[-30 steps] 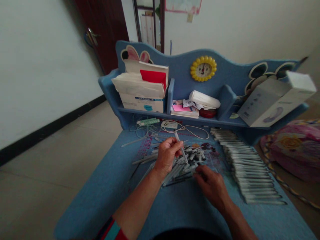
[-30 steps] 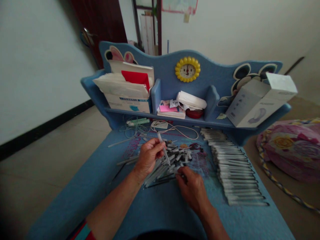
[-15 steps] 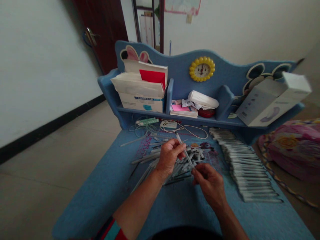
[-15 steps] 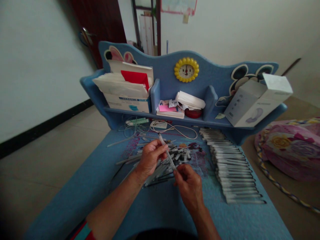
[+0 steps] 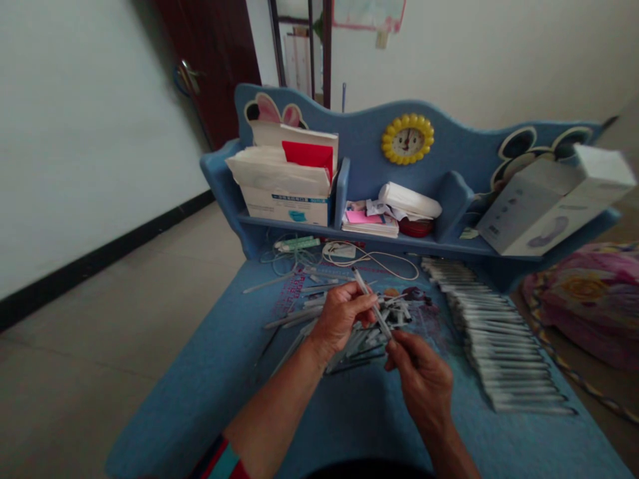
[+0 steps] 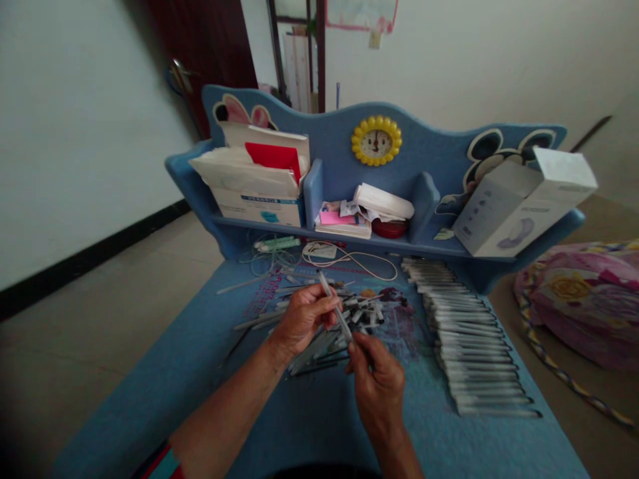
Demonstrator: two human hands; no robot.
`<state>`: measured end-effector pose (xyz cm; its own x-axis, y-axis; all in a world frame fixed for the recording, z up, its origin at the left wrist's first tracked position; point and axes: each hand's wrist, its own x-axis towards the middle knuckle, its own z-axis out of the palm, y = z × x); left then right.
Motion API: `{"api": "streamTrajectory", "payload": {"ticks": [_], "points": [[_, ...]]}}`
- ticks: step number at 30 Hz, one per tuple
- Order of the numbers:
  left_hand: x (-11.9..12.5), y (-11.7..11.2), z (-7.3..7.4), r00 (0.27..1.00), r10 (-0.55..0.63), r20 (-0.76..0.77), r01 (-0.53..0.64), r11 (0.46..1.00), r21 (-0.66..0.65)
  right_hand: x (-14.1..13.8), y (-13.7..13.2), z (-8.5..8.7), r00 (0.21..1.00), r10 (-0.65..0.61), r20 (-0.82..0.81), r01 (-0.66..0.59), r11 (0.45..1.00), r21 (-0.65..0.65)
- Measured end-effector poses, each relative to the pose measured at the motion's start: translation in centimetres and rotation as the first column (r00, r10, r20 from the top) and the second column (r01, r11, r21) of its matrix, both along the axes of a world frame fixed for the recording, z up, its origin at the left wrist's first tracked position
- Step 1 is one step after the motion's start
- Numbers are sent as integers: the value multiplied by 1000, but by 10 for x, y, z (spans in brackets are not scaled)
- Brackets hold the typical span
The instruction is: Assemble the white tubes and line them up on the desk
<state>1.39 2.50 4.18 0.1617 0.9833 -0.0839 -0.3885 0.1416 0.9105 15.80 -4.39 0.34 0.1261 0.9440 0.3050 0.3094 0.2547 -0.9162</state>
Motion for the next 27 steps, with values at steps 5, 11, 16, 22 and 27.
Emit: {"api": "streamTrajectory", "payload": {"ticks": [5, 11, 16, 22, 27], "points": [[-1, 0, 1, 998, 20, 59, -20, 1000, 1, -5, 1, 6, 993, -35, 114, 23, 995, 99], [-1, -2, 4, 997, 38, 67, -37, 999, -9, -9, 1, 16, 966, -85, 243, 43, 984, 175], [2, -4, 5, 997, 53, 63, -52, 998, -24, -10, -2, 18, 943, -115, 312, 44, 973, 228], [7, -6, 3, 993, 71, 98, -69, 997, -23, -9, -2, 19, 940, -143, 311, 75, 972, 221], [2, -5, 10, 997, 74, 38, -74, 997, 10, -12, 5, 20, 957, -99, 273, 52, 983, 174]]}}
